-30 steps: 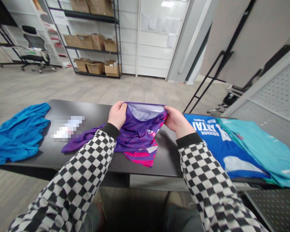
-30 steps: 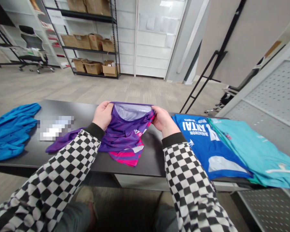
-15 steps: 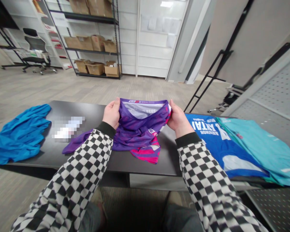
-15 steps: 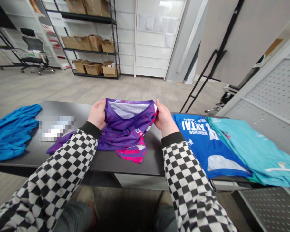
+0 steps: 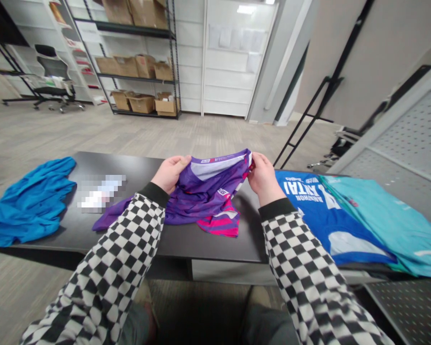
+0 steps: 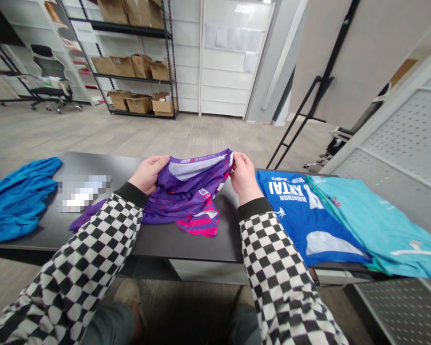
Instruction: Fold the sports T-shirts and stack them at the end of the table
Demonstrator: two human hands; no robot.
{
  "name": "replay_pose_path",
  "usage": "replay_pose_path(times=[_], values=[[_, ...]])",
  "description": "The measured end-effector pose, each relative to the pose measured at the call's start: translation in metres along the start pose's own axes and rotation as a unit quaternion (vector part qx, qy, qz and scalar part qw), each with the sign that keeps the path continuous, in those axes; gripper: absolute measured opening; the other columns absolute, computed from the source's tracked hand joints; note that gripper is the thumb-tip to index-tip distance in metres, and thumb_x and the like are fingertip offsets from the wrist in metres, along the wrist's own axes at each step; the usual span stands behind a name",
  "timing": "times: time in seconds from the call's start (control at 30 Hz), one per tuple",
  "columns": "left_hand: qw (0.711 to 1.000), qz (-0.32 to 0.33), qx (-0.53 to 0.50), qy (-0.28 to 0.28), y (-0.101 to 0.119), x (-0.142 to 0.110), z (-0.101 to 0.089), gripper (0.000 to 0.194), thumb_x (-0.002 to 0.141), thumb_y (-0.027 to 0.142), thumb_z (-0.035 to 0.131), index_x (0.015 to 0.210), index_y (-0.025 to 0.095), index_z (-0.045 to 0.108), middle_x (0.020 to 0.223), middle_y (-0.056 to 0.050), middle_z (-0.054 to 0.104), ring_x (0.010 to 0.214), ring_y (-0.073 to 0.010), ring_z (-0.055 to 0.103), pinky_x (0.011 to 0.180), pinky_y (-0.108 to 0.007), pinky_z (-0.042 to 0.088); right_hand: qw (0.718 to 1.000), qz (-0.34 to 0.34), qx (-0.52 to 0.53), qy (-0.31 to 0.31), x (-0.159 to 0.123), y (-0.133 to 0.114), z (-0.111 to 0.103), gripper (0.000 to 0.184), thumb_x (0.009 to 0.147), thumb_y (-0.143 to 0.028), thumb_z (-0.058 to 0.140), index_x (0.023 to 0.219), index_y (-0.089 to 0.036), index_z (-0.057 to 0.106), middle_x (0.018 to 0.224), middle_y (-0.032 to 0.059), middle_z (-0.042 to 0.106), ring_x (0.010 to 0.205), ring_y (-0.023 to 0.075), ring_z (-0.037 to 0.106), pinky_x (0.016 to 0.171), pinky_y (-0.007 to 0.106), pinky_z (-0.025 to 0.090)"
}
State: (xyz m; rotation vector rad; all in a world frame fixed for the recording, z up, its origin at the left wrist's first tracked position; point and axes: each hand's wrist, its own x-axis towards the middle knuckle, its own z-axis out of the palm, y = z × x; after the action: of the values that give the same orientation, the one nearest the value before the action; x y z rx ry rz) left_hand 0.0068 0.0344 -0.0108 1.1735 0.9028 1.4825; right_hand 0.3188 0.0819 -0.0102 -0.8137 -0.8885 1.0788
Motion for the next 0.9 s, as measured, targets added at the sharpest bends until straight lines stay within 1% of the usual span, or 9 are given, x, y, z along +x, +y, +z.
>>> replay_pose_path(times=[0.07,0.17,0.23,0.43,0.53,0.63,0.7,0.8,0.9], values=[[0.992,-0.053,0.069,-0.09,0.004,-0.005,-0.004,0.052,0.067,0.061,0.105,0.078,0.019,0.078,0.074,-0.002,0.077,0.064,-0.0167,0.07,0.064,-0.028,0.06,0.999,0.012,-0.027,0.039,0.005,0.006,-0.003,0.035,0.089,-0.052,0.087,0.091,-0.028,0.062,0.069,-0.0081,0.059,0.061,0.0146,0.056,0.052,0.026,0.044],[0.947,-0.128,0.176,-0.237,0.009,-0.009,-0.01,0.046,0.067,0.052,0.104,0.09,0.017,0.086,0.089,-0.007,0.085,0.076,-0.0231,0.077,0.076,-0.035,0.064,0.995,0.037,-0.071,0.06,0.008,0.013,-0.006,0.038,0.092,-0.057,0.08,0.086,-0.028,0.056,0.066,-0.0079,0.055,0.06,0.0153,0.054,0.055,0.027,0.046],[0.932,-0.142,0.2,-0.268,0.008,-0.009,-0.012,0.048,0.069,0.053,0.102,0.096,0.016,0.088,0.097,-0.009,0.087,0.085,-0.0273,0.081,0.087,-0.04,0.066,0.992,0.05,-0.106,0.054,0.008,0.016,-0.007,0.04,0.092,-0.06,0.077,0.083,-0.028,0.054,0.066,-0.0068,0.055,0.062,0.0165,0.056,0.058,0.029,0.049],[0.968,-0.087,0.207,-0.115,-0.007,-0.009,-0.017,0.061,0.071,0.074,0.093,0.092,0.017,0.086,0.091,-0.01,0.086,0.085,-0.028,0.08,0.091,-0.043,0.065,0.977,0.073,-0.188,-0.064,-0.013,0.006,-0.015,0.053,0.084,-0.078,0.079,0.087,-0.026,0.066,0.074,0.0002,0.07,0.071,0.0218,0.067,0.068,0.034,0.056],[0.967,-0.033,0.245,-0.061,0.006,-0.015,-0.025,0.07,0.078,0.086,0.081,0.092,0.018,0.084,0.089,-0.009,0.085,0.082,-0.0268,0.077,0.084,-0.039,0.063,0.962,0.081,-0.204,-0.163,-0.034,-0.004,-0.033,0.06,0.079,-0.081,0.086,0.093,-0.024,0.073,0.08,0.0026,0.076,0.073,0.0221,0.069,0.071,0.034,0.057],[0.947,0.051,0.315,-0.035,0.042,-0.027,-0.034,0.067,0.088,0.085,0.07,0.095,0.019,0.083,0.088,-0.007,0.083,0.081,-0.0258,0.074,0.078,-0.035,0.058,0.916,0.104,-0.284,-0.263,-0.057,-0.012,-0.054,0.056,0.072,-0.071,0.097,0.09,-0.022,0.077,0.077,0.0022,0.076,0.07,0.0204,0.067,0.068,0.032,0.054],[0.908,0.085,0.407,-0.057,0.075,-0.038,-0.034,0.061,0.094,0.079,0.064,0.086,0.022,0.081,0.079,-0.005,0.079,0.075,-0.0239,0.069,0.072,-0.033,0.053,0.904,0.084,-0.331,-0.257,-0.071,-0.019,-0.062,0.052,0.074,-0.068,0.096,0.087,-0.022,0.077,0.074,0.0015,0.074,0.067,0.0197,0.066,0.066,0.032,0.052],[0.822,0.108,0.545,-0.127,0.131,-0.064,-0.025,0.061,0.1,0.072,0.059,0.064,0.024,0.068,0.061,-0.002,0.063,0.062,-0.0201,0.058,0.062,-0.033,0.04,0.937,-0.005,-0.31,-0.163,-0.091,-0.036,-0.063,0.049,0.082,-0.07,0.088,0.089,-0.023,0.075,0.076,0.0015,0.074,0.07,0.0202,0.067,0.068,0.033,0.055],[0.772,0.116,0.59,-0.208,0.193,-0.103,-0.012,0.057,0.099,0.068,0.063,0.062,0.024,0.065,0.058,0.0,0.058,0.057,-0.0176,0.052,0.058,-0.032,0.036,0.962,-0.061,-0.237,-0.118,-0.113,-0.073,-0.059,0.048,0.085,-0.07,0.087,0.093,-0.026,0.071,0.08,0.0002,0.075,0.07,0.0189,0.067,0.068,0.032,0.056]])
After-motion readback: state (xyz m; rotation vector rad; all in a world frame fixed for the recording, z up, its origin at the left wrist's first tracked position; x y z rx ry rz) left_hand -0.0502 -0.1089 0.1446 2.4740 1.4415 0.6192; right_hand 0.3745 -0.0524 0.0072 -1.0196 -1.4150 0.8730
